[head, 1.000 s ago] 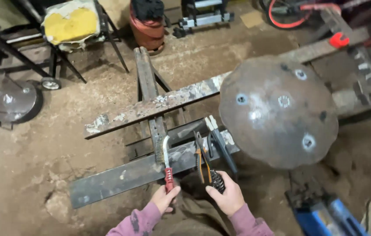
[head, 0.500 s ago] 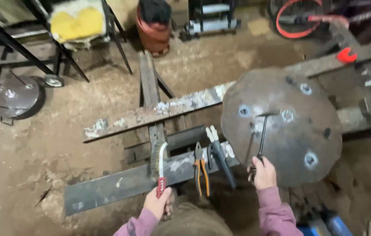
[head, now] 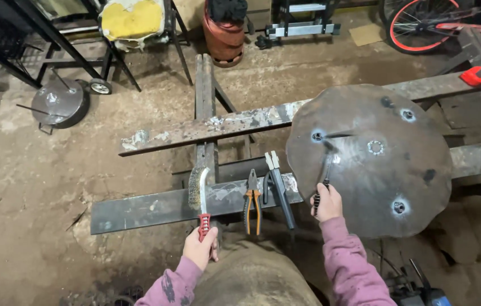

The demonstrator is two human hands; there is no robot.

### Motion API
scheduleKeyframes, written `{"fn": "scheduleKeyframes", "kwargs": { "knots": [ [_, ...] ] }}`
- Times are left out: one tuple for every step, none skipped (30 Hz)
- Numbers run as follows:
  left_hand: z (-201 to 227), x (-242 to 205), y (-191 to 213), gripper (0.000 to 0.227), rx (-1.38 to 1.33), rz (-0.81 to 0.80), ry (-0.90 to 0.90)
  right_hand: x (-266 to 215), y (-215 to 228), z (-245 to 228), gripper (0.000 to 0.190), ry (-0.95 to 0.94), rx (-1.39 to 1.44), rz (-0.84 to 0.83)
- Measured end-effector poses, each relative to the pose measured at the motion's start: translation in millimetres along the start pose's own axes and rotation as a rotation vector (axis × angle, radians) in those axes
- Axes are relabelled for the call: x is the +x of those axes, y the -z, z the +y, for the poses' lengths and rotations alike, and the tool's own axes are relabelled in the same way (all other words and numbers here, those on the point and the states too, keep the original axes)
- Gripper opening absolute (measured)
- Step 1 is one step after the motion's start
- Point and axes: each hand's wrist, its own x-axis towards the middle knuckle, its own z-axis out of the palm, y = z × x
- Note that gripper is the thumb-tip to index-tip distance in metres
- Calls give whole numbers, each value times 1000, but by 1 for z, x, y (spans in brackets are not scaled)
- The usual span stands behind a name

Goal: The recorder prepares, cleans with a wire brush, and welds a circular metal disk.

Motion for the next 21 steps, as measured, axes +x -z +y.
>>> {"fn": "scheduleKeyframes", "kwargs": {
  "knots": [
    [1, -2, -2, 24, 2, 1, -5, -2, 0, -3, 24, 3, 3, -2],
    [2, -3, -4, 22, 15, 11, -11, -4, 0, -6, 25, 18, -3, 2],
    [0, -7, -7, 21, 24, 24, -14, -6, 2, -8, 26, 31, -15, 4],
    [2, -8, -10, 21, 21, 28, -14, -2, 2, -8, 26, 30, -18, 0],
    [2, -13, -12, 21, 15, 30, -12, -1, 3, -6, 27, 58, -32, 3],
    [2, -17, -15, 21, 9, 33, -10, 1, 4, -4, 27, 85, -47, 5],
    [3, -22, -17, 21, 5, 37, -7, -1, 6, -7, 27, 83, -51, 2],
    [5, -27, -20, 21, 4, 42, -3, -2, 7, -11, 27, 57, -50, -14],
    [9, -28, -23, 20, 5, 44, -2, -3, 8, -16, 27, 34, -46, -26],
    [9, -27, -24, 20, 4, 44, -2, -4, 7, -18, 27, 35, -46, -27],
    [7, -28, -24, 20, -8, 49, 5, -6, 5, -19, 27, 70, -32, -8],
    [5, -29, -24, 20, -21, 54, 13, -8, 3, -21, 26, 106, -17, 11],
    [3, -30, -24, 20, -26, 61, 16, -4, 6, -21, 26, 102, -23, 5],
    [1, -31, -24, 22, -10, 58, -8, 0, 10, -22, 28, 63, -72, -28],
    [1, -29, -23, 24, 12, 47, -33, 4, 13, -22, 29, 26, -116, -52],
    [-1, -31, -24, 24, 13, 46, -30, -1, 13, -23, 29, 24, -117, -50],
    [-2, -28, -24, 22, 12, 58, -26, -4, 11, -25, 28, 54, -93, -30],
    [-2, -26, -24, 21, 10, 70, -22, -6, 8, -27, 27, 84, -69, -11],
    [-4, -27, -24, 21, 4, 78, -20, -3, 8, -27, 27, 81, -76, -18],
    [-5, -28, -25, 22, -7, 59, -28, 0, 8, -27, 26, 30, -92, -38],
    [-5, -28, -24, 24, -9, 32, -36, 1, 8, -25, 26, -22, -101, -50]
  ]
}}
